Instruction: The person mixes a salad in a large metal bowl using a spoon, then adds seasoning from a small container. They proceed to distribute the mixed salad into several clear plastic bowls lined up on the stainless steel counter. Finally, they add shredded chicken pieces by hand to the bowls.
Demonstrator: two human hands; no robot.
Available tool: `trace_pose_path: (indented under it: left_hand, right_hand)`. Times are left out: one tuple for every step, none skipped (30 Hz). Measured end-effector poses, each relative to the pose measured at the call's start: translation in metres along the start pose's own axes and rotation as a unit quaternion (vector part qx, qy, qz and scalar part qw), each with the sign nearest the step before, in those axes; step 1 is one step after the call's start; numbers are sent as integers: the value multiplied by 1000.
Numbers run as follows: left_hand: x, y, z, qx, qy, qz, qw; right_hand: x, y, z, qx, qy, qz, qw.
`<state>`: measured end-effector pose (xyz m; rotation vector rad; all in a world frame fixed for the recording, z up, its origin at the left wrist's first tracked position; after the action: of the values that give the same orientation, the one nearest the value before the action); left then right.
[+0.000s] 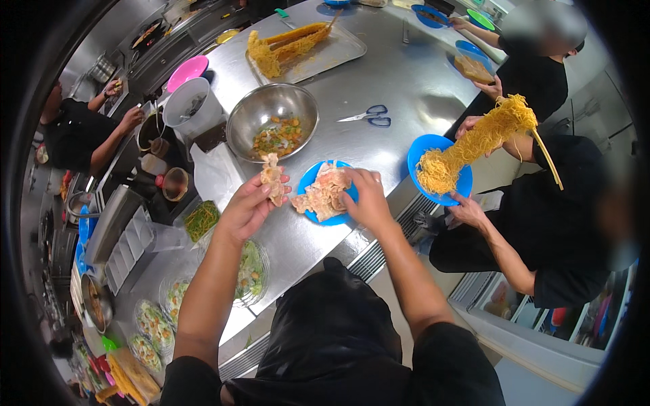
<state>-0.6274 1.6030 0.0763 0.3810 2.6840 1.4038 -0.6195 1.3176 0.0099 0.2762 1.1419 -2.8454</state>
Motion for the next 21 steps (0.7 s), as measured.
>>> trace_pose_path:
  left_hand:
    - [9, 4, 2, 11, -5, 5, 1000]
    - [20, 9, 4, 11, -8, 1, 1000]
    - [29, 12, 4, 11, -14, -4, 1000]
    - [40, 15, 4, 12, -20, -9, 1000]
    - [51, 17, 3, 30, -15, -16, 999]
    - [63, 18, 4, 47, -9, -25, 999]
    - [73, 19, 6, 65, -3, -34, 997]
    - [79, 21, 7, 67, -7, -33, 997]
    - [91, 21, 10, 70, -4, -33, 997]
    - [98, 22, 12, 73, -4, -33, 997]
    - [105, 21, 14, 69, -7, -35, 997]
    - [115, 22, 19, 63, -3, -41, 997]
    - [125, 24, 24, 58, 1, -47, 997]
    - [133, 28, 27, 33, 15, -55, 998]
    - [142, 33, 26, 12, 24, -57, 998]
    - [156, 37, 29, -11, 45, -61, 997]
    - [166, 38, 34, -41, 70, -70, 994]
    - [179, 45, 41, -75, 104, -82, 988]
    - [197, 55, 50, -114, 143, -87, 979]
    - [211, 67, 58, -163, 158, -89, 970]
    - [225, 78, 66, -212, 177, -87, 957]
  right_hand:
    - [-13, -3, -2, 1, -58, 48, 997]
    - [-21, -5, -7, 19, -91, 52, 994]
    - [-29, -4, -12, 38, -120, 55, 991]
    - [-33, -4, -17, 59, -149, 58, 985]
    - [-34, -2, -19, 75, -157, 57, 983]
    - [-37, -5, -22, 90, -166, 58, 980]
    - [-40, -6, -24, 105, -174, 59, 977]
    - [-44, -6, -22, 83, -186, 48, 978]
    - [-46, -6, -19, 60, -204, 38, 976]
    - [-48, -5, -14, 39, -219, 27, 975]
    - [-51, 11, -21, -21, -205, 18, 978]
    - [-51, 10, -18, -40, -211, -19, 977]
    - [-45, 6, -14, -58, -217, -57, 973]
    - [-45, 4, -10, -75, -223, -94, 967]
    - [-45, 14, -6, -79, -214, -86, 970]
    - [-43, 15, -3, -95, -228, -89, 965]
    - [-44, 16, 0, -112, -244, -90, 959]
    - [-40, 5, 6, -119, -240, -97, 959]
    - [-33, -2, 11, -129, -233, -110, 958]
    - [-30, -4, 12, -161, -250, -110, 949]
    - [-20, -18, 10, -200, -259, -127, 936]
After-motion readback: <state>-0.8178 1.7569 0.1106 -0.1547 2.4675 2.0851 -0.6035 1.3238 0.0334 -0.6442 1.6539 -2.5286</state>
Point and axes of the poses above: each hand's wrist, its own x-axis away from the middle knuckle, its own z-axis out of the back of the hand, y = z × x, the point moved 2 cm from there along -x, towards the middle knuckle, and after that the axes turned 14 degrees about -z, right-handed, at the moved point
